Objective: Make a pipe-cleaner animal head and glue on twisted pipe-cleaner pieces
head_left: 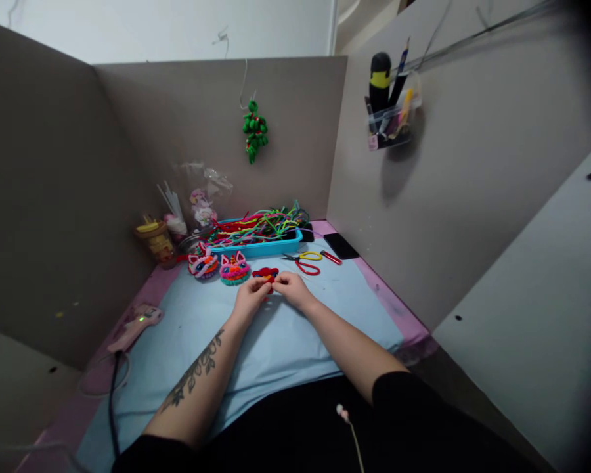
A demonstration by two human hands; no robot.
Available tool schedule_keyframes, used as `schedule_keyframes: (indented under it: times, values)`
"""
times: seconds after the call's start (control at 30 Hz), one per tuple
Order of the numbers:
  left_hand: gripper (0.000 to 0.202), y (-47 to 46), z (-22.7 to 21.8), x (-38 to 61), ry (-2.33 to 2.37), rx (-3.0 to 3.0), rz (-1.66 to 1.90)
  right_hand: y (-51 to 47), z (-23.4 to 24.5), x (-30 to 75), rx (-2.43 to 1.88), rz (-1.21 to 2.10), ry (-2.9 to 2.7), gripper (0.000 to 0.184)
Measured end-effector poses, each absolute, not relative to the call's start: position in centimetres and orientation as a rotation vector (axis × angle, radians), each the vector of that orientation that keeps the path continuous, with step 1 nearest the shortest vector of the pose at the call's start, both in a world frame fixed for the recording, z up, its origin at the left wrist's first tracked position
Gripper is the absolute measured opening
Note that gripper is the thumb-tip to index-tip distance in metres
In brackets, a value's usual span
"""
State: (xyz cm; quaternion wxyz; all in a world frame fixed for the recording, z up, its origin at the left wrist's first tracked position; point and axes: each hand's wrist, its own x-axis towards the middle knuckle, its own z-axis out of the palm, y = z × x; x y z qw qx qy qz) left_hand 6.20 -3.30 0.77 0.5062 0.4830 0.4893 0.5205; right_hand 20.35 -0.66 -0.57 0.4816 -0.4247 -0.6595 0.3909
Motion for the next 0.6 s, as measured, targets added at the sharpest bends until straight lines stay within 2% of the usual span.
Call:
schedule_keyframes:
  times: [0.23, 0.6]
  values:
    - [0.036, -3.10, 0.37, 6.28, 1.182, 1.116, 1.355, -0.98, -0.63, 19.75, -1.025, 0.857, -1.615, 0.020]
    - [0.038, -2.87, 0.06, 6.56, 1.018, 0.865, 1.360, -1.41, -0.61, 19.50, -1.019, 0.813, -1.585, 0.017]
